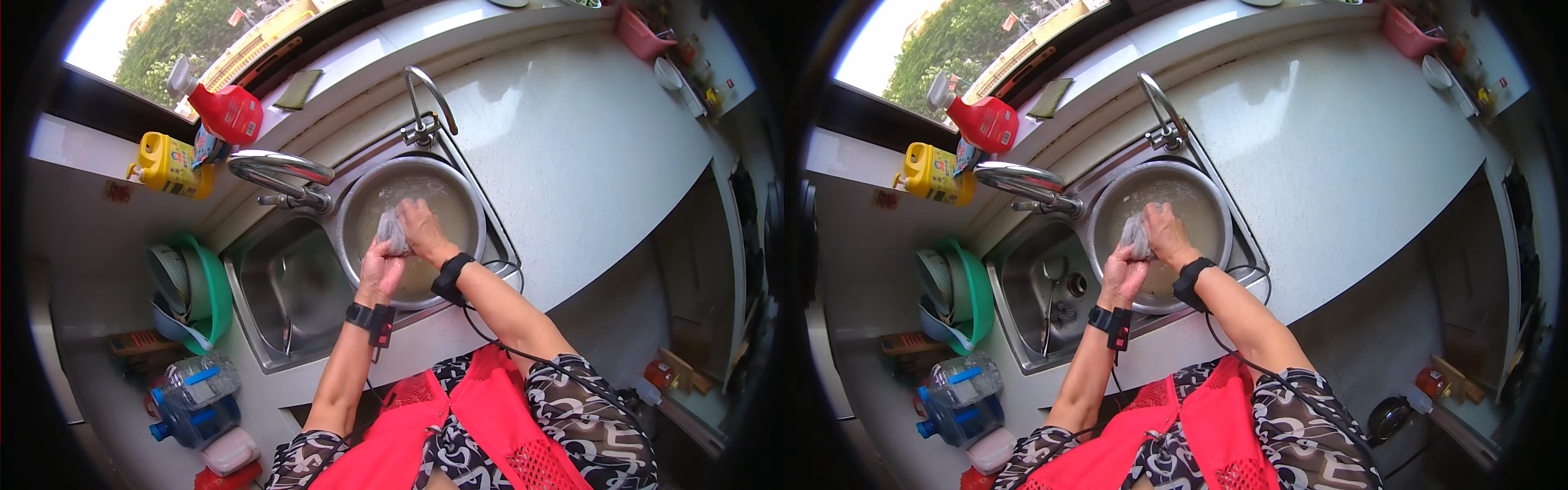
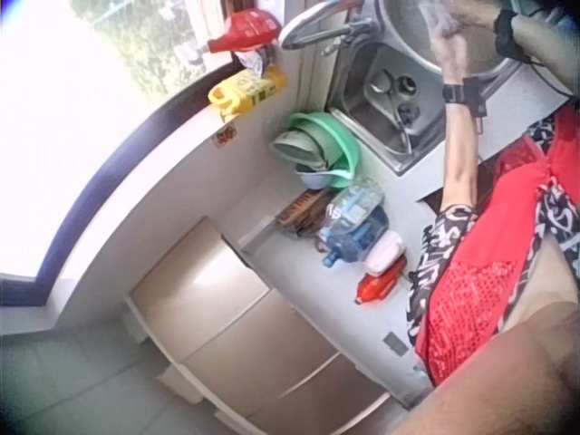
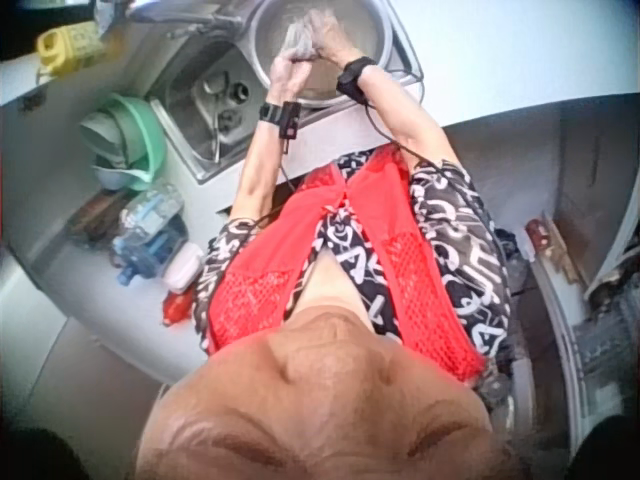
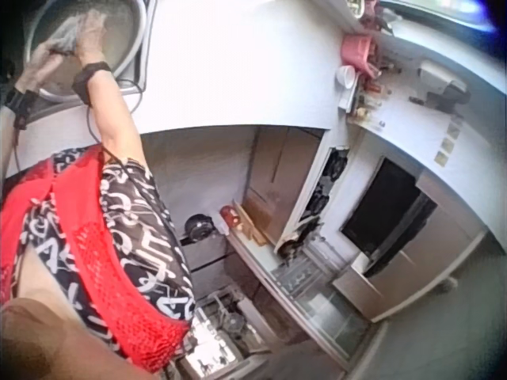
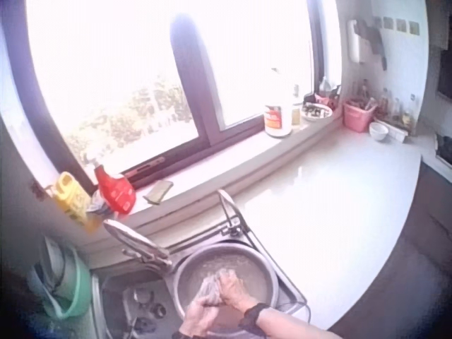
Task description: The person wipes the countertop with a cloth, washes the cloth in a basin of water in the sink, and then uses it to wipe the range hood, tiles, and stovetop.
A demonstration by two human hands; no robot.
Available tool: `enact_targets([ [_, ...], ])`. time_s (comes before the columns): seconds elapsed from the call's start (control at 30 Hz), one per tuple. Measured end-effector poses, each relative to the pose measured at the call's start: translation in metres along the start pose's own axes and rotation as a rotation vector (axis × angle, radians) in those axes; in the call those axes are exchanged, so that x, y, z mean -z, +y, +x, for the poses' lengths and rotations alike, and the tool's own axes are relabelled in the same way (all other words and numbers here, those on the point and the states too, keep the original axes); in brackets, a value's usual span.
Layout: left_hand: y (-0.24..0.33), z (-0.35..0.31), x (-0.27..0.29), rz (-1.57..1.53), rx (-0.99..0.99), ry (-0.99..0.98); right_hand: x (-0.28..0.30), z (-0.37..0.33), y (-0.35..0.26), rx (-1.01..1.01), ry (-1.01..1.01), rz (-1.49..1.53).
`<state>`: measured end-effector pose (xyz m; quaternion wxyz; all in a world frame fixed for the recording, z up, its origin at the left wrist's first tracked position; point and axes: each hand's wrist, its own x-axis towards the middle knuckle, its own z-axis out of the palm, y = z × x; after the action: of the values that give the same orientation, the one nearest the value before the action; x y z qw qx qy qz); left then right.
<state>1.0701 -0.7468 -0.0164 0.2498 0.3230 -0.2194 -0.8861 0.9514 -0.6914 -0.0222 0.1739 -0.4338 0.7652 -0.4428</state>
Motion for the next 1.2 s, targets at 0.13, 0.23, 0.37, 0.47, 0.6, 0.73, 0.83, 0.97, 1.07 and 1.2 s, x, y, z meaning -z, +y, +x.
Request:
enact_targets([
  [0.13,0.013,0.005,0.002,-0.156,0.131,0.035,-0.015,-0.010,-0.010,0.186,0.056,0.047],
  [0.23,0.038,0.025,0.094,-0.289,0.265,-0.670,-0.019,-0.041,-0.080,0.271,-0.092,0.220],
  [0.37,-0.001,-0.005,0.000,-0.072,0.052,0.039,-0.005,0.003,-0.001,-0.042,0.022,-0.037],
  [0.47,-0.002,-0.009,-0.010,-0.109,0.081,-0.029,0.000,0.004,-0.001,-0.016,0.036,-0.018],
  [0.6,0.037,0.009,0.036,-0.042,0.236,-0.134,-0.023,-0.027,-0.049,0.401,0.138,0.124],
  [0.73,0.014,-0.001,0.014,-0.052,0.091,0.087,-0.012,-0.006,-0.024,0.120,0.091,-0.042],
  [0.83,0.001,-0.011,-0.013,-0.058,0.066,-0.023,-0.001,0.001,-0.007,-0.025,0.073,-0.061],
  [0.97,0.030,0.020,0.067,-0.322,0.248,-0.623,-0.022,-0.031,-0.066,0.260,0.092,0.147],
  [1.07,0.019,0.013,0.039,-0.111,0.162,-0.286,-0.027,-0.031,-0.044,0.240,0.089,-0.003],
  [1.2,0.014,-0.015,-0.003,0.061,0.099,-0.042,0.002,0.004,0.017,-0.157,0.099,-0.123],
])
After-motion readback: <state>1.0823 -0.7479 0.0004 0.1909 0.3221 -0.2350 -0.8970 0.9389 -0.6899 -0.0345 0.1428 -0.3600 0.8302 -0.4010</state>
